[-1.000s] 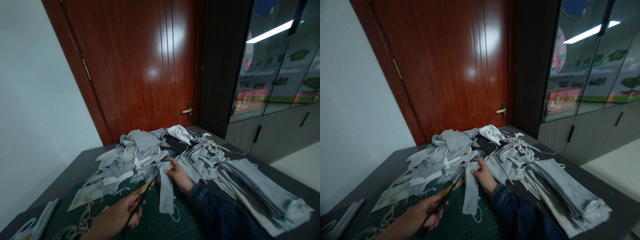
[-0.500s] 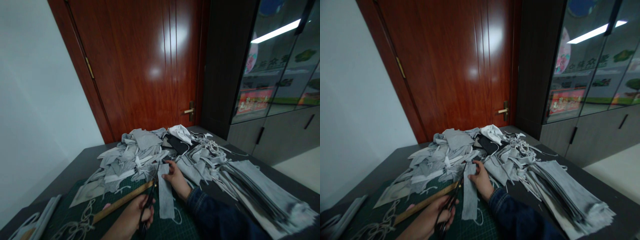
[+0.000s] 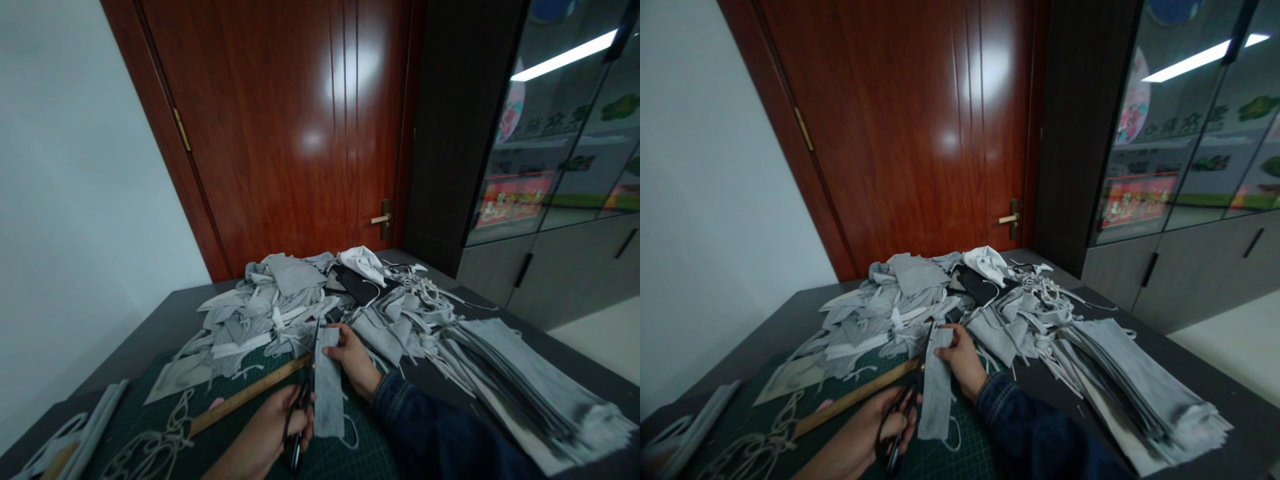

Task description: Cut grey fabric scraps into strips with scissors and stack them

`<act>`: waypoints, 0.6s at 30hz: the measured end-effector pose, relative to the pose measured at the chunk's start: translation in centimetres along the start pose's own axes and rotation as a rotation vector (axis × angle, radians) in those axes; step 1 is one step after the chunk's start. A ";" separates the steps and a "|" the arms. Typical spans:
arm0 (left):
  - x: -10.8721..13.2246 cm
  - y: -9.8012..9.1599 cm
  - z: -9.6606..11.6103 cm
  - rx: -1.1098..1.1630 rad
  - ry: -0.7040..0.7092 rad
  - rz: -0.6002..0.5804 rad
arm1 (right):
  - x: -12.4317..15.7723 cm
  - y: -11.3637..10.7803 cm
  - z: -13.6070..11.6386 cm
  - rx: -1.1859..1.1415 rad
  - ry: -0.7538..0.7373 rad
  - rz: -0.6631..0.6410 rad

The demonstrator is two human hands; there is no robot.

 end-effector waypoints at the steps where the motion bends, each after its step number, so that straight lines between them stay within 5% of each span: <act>1: 0.1 0.1 0.1 -0.005 0.003 -0.003 | 0.0 0.0 0.0 0.000 0.002 0.002; 14: -0.3 0.4 -0.5 -0.127 0.104 -0.085 | 0.1 0.0 0.2 0.015 0.032 0.004; 18: -1.6 -1.4 0.0 -0.308 0.158 -0.017 | -0.3 -0.2 0.2 0.002 0.033 -0.012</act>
Point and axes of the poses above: each hand's wrist, its own x-axis away from the middle knuckle, its own y-axis out of the palm, z = x × y, the point moved 6 cm from there along -x, towards the middle knuckle, and after that the axes turned 12 degrees about z, right-handed, at the moved point
